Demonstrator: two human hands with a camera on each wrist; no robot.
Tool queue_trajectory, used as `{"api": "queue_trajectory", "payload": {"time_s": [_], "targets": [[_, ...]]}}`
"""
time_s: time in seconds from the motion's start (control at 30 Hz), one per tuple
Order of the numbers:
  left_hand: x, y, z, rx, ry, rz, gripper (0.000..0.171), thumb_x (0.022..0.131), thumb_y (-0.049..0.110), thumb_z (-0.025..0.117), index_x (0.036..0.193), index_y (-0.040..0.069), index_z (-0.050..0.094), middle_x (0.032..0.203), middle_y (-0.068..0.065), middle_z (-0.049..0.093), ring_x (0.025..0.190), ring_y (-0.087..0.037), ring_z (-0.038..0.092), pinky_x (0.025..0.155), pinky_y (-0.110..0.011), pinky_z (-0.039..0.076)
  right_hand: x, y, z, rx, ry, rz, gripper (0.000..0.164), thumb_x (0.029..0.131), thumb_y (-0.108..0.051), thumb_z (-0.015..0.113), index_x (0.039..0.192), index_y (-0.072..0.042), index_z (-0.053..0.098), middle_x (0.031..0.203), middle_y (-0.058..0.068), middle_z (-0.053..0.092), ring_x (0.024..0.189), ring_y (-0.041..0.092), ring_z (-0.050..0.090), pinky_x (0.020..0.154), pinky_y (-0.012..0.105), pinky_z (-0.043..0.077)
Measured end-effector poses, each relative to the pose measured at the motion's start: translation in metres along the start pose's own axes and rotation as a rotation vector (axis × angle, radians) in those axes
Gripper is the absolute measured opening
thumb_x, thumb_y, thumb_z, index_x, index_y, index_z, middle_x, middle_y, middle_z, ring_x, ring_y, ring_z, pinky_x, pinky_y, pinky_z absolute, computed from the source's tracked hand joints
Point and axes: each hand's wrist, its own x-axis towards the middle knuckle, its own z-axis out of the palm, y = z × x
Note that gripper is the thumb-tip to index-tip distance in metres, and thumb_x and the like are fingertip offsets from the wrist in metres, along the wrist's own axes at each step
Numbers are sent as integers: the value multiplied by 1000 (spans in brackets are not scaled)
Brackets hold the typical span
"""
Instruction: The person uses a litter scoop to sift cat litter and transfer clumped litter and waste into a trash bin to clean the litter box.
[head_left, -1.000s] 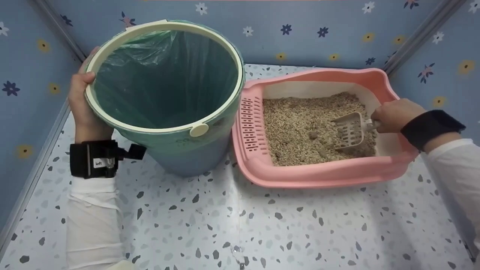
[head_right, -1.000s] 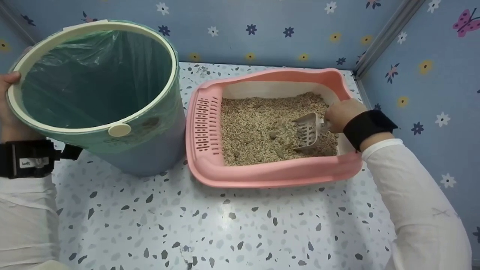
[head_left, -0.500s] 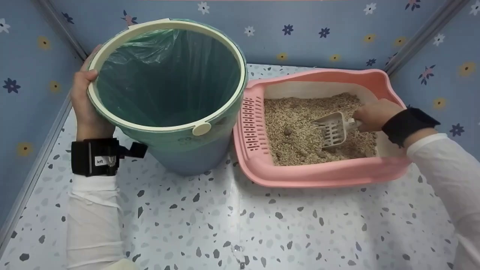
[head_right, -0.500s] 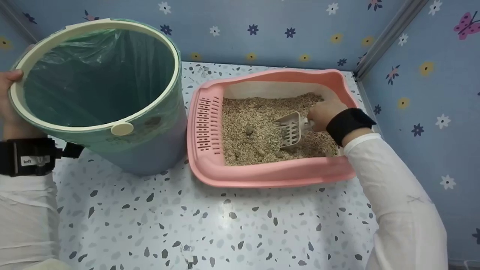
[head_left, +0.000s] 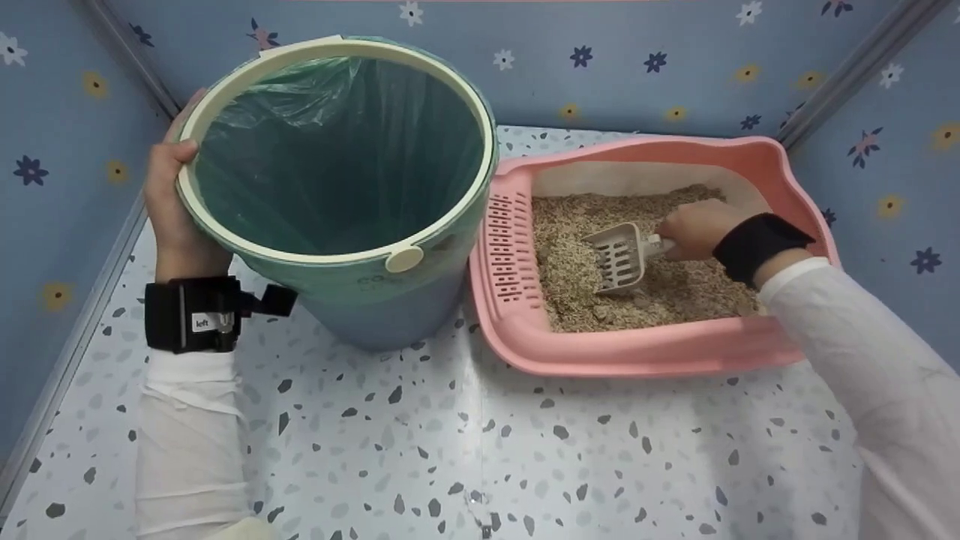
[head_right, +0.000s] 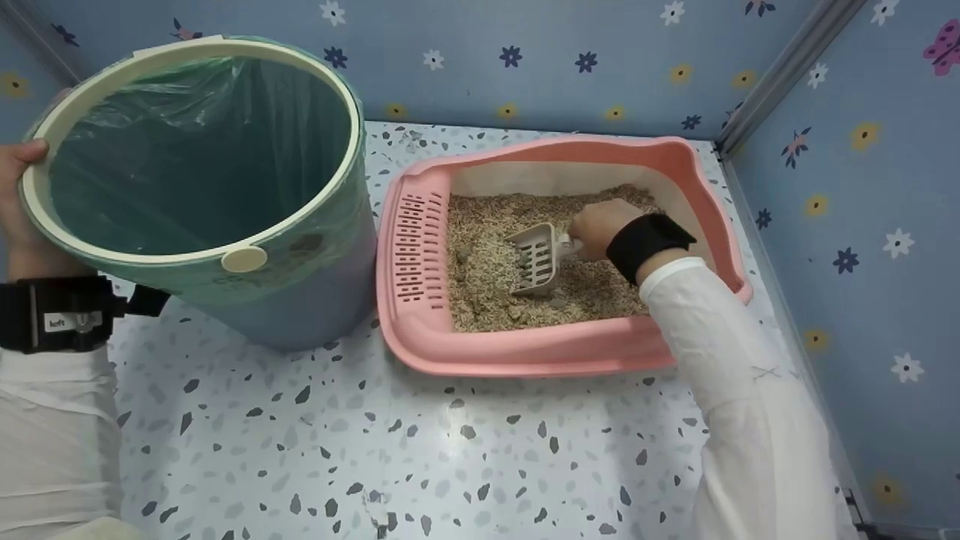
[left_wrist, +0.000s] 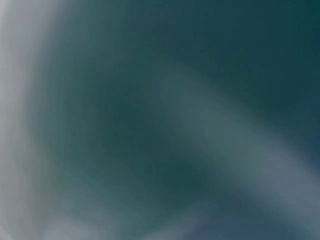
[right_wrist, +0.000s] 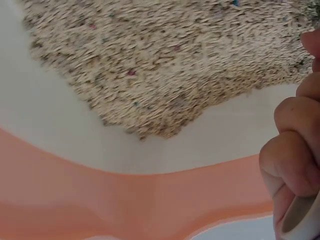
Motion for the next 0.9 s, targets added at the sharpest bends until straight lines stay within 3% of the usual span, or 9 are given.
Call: {"api": "queue_trajectory", "payload": {"time_s": [0.17,0.37,0.63,0.9], "targets": [[0,0,0,-19,1,-5,50,92,6,26,138,8,45,141,-9,46,132,-21,42,110,-34,31,18,-13,-2,27,18,-14,10,76,-14,66,71,-10,59,63,3,56,54,21,53,55,43,48],[-1,-1,1,5,-5,4,50,92,7,25,137,9,46,141,-9,46,132,-21,42,109,-33,31,33,-26,-5,63,24,-18,8,76,-12,63,72,-9,57,64,4,55,55,22,52,55,42,47],[-2,0,1,21,-17,15,50,93,7,25,139,9,43,143,-8,44,133,-20,40,109,-31,31,44,-35,0,144,56,22,11,77,-11,62,70,-10,54,64,4,52,56,22,48,56,41,45],[0,0,1,-25,1,1,50,90,5,28,137,7,46,140,-11,46,132,-23,42,109,-33,32,44,-28,2,229,80,-2,13,77,-11,63,69,-9,52,65,5,53,58,22,51,57,41,47]]}}
